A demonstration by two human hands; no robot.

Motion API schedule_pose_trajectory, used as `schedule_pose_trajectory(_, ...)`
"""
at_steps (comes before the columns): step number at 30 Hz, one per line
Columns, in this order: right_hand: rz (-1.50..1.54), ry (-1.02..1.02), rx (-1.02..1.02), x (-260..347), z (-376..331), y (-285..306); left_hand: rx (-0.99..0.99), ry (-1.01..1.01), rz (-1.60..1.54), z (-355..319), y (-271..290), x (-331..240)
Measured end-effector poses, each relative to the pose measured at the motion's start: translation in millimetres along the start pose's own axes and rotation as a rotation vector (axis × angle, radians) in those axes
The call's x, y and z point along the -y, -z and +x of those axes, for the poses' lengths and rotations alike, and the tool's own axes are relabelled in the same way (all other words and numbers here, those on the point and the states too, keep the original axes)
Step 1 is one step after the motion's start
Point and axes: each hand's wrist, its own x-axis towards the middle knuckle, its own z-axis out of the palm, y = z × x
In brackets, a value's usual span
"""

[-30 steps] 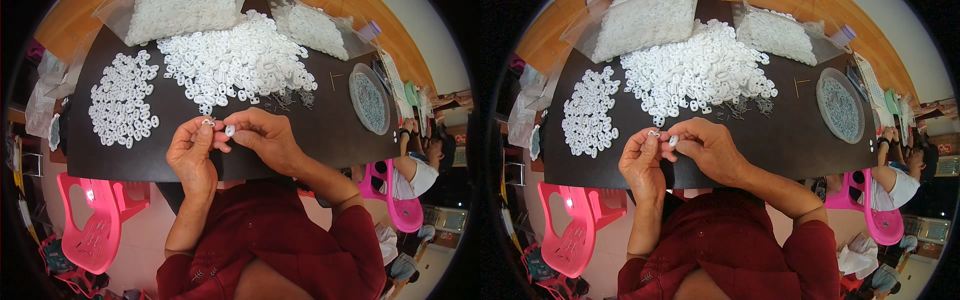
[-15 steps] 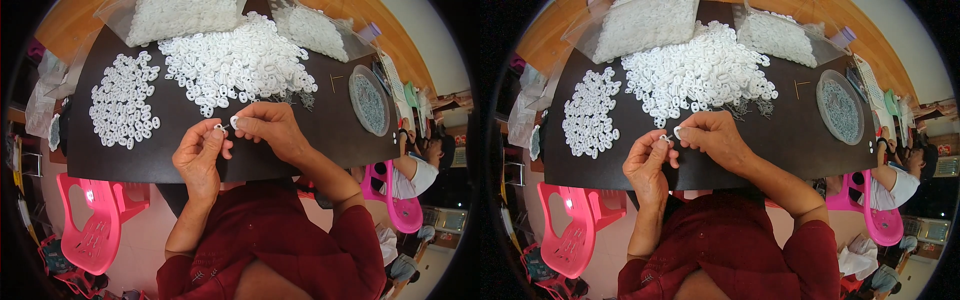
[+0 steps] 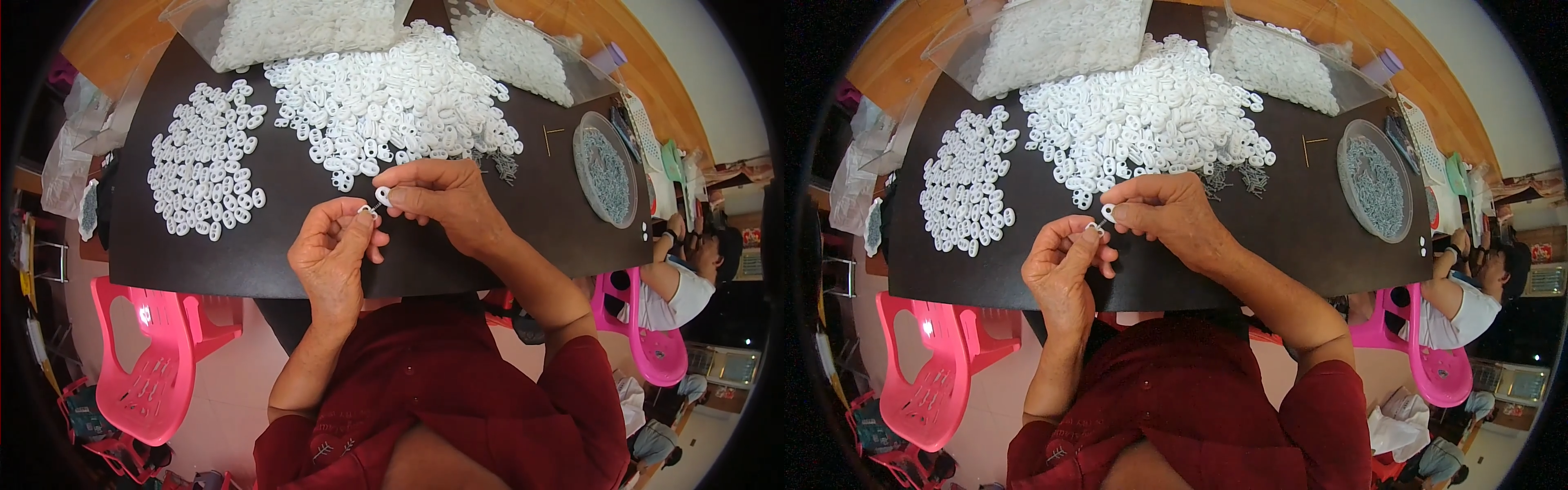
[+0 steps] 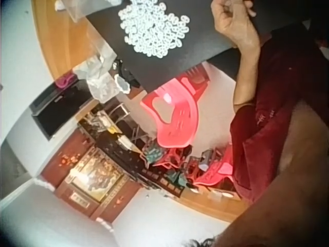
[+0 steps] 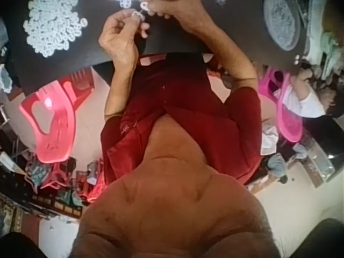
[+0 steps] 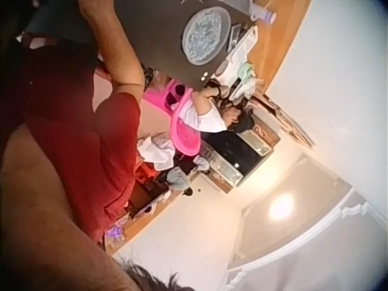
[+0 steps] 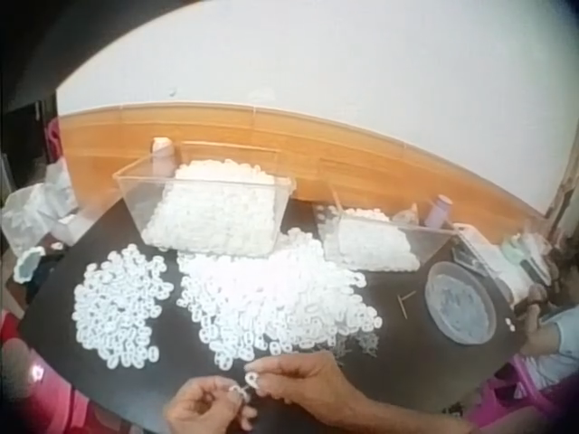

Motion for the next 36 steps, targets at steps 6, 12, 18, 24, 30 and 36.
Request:
schedule_pose_trajectory(6, -0.019, 0.053, -0.024, -7.0, -0.6, -2.0, -0.016, 0.041, 0.01, 0.2, -1.4, -2.2)
schedule_pose_trajectory(12, -0.076, 0.11, -0.06, -9.0, -2.5, -6.4, -0.008, 0.037, -0.006, 0.2, -0.8, -0.8)
schedule_pose_trajectory(18, -0.128, 0.175, -0.087, -10.4, -4.6, -10.7, -0.015, 0.035, 0.02, -0.7, -0.6, -0.8)
schedule_pose_trajectory(24, -0.132, 0.195, -0.129, -11.9, -8.5, -16.9, 0.004, 0.036, 0.012, -1.0, -2.0, 1.4)
schedule_pose_trajectory(30, -0.351, 0.331, -0.131, -14.4, -9.0, -15.7, 0.01, -0.009, -0.039, -1.4, -3.7, 4.7)
schedule_pose_trajectory(36, -0.54, 0.497, -0.161, -14.6, -10.5, -19.0, 0.035, -0.085, -0.001, -0.4, -3.9, 9.4)
